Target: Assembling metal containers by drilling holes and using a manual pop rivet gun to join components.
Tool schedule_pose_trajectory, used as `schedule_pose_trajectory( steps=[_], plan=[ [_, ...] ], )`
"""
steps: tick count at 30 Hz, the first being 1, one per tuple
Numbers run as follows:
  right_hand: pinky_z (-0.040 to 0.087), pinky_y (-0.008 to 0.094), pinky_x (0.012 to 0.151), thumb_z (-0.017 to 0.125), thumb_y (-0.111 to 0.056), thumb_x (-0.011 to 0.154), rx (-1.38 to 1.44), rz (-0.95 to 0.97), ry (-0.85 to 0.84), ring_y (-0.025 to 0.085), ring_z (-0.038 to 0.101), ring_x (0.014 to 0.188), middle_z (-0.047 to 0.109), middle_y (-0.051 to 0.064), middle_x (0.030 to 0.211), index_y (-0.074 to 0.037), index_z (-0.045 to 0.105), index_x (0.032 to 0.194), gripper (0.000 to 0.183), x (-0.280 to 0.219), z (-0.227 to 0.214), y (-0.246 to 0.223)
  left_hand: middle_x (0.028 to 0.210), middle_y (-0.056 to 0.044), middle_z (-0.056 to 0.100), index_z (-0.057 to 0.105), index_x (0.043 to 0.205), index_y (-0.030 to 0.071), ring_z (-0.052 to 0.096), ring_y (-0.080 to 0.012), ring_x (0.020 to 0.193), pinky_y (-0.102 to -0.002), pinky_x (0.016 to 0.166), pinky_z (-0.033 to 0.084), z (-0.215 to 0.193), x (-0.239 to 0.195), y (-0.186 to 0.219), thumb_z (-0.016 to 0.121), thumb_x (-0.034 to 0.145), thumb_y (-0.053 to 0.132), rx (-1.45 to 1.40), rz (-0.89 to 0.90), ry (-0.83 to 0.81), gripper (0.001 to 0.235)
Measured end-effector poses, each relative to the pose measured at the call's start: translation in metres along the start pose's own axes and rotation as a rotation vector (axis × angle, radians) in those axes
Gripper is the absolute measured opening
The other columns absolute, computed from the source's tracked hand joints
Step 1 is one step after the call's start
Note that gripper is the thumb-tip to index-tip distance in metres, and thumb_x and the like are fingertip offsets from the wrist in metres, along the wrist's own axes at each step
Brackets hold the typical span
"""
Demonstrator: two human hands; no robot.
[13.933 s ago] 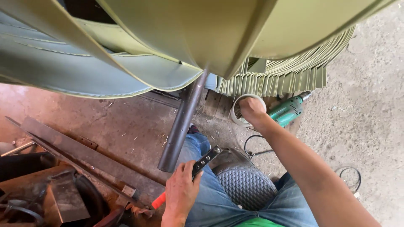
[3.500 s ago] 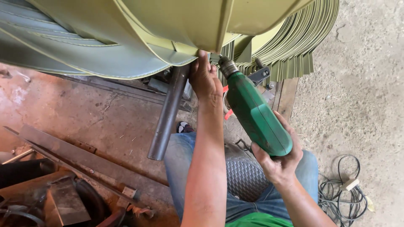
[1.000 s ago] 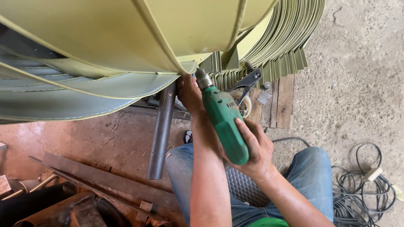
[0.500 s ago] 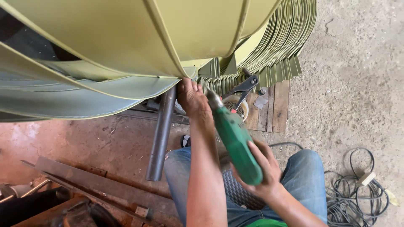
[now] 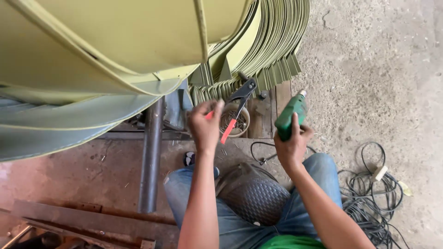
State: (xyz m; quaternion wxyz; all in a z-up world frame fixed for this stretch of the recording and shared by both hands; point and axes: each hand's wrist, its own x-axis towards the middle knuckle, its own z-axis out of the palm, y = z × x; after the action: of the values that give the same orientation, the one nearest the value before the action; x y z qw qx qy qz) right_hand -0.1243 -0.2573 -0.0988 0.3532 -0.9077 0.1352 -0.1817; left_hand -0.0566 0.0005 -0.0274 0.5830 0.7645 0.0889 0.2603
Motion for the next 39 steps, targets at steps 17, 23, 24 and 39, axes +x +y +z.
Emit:
schedule_pose_trajectory(
  steps=[17,23,24,39],
  plan=[
    [0.051,0.048,0.092,0.089,-0.031,0.072,-0.106,-0.255,-0.252,0.035,0.060,0.109,0.047,0.018,0.140,-0.014,0.055,0.143,0.080,0.022,0.029,-0.004,0.102,-0.011,0.068,0.067,0.116,0.015,0.066,-0.0324,0.100,-0.049,0.088,0.049,-0.005,-0.013,-0.040,0.065,0.098,0.030,0.896,0.222,-0.372,0.024],
    [0.057,0.039,0.091,0.079,-0.037,0.090,0.441,-0.107,-0.340,0.024,0.066,0.105,0.063,0.013,0.123,-0.006,0.054,0.144,0.067,0.033,-0.002,-0.077,0.101,-0.009,0.067,0.067,0.122,0.011,0.064,-0.0304,0.098,-0.047,0.089,0.048,-0.042,-0.055,0.003,0.067,0.099,0.023,0.637,0.343,-0.233,0.026],
    [0.059,0.036,0.084,0.074,-0.040,0.088,0.651,0.050,-0.552,0.018,0.069,0.098,0.068,0.007,0.115,-0.006,0.050,0.144,0.070,0.040,-0.012,-0.107,0.104,-0.009,0.068,0.067,0.125,0.011,0.064,-0.0289,0.100,-0.046,0.090,0.049,-0.043,-0.063,0.005,0.067,0.100,0.022,0.522,0.355,-0.209,0.027],
    [0.053,0.033,0.073,0.073,-0.011,0.098,0.573,-0.479,-0.259,0.023,0.062,0.080,0.064,0.011,0.095,-0.002,0.062,0.117,0.024,0.005,-0.003,-0.213,0.130,-0.005,0.064,0.056,0.133,0.005,0.057,-0.0192,0.127,-0.044,0.111,0.044,-0.016,0.036,0.025,0.066,0.098,0.022,-1.221,-0.434,0.049,0.040]
  ],
)
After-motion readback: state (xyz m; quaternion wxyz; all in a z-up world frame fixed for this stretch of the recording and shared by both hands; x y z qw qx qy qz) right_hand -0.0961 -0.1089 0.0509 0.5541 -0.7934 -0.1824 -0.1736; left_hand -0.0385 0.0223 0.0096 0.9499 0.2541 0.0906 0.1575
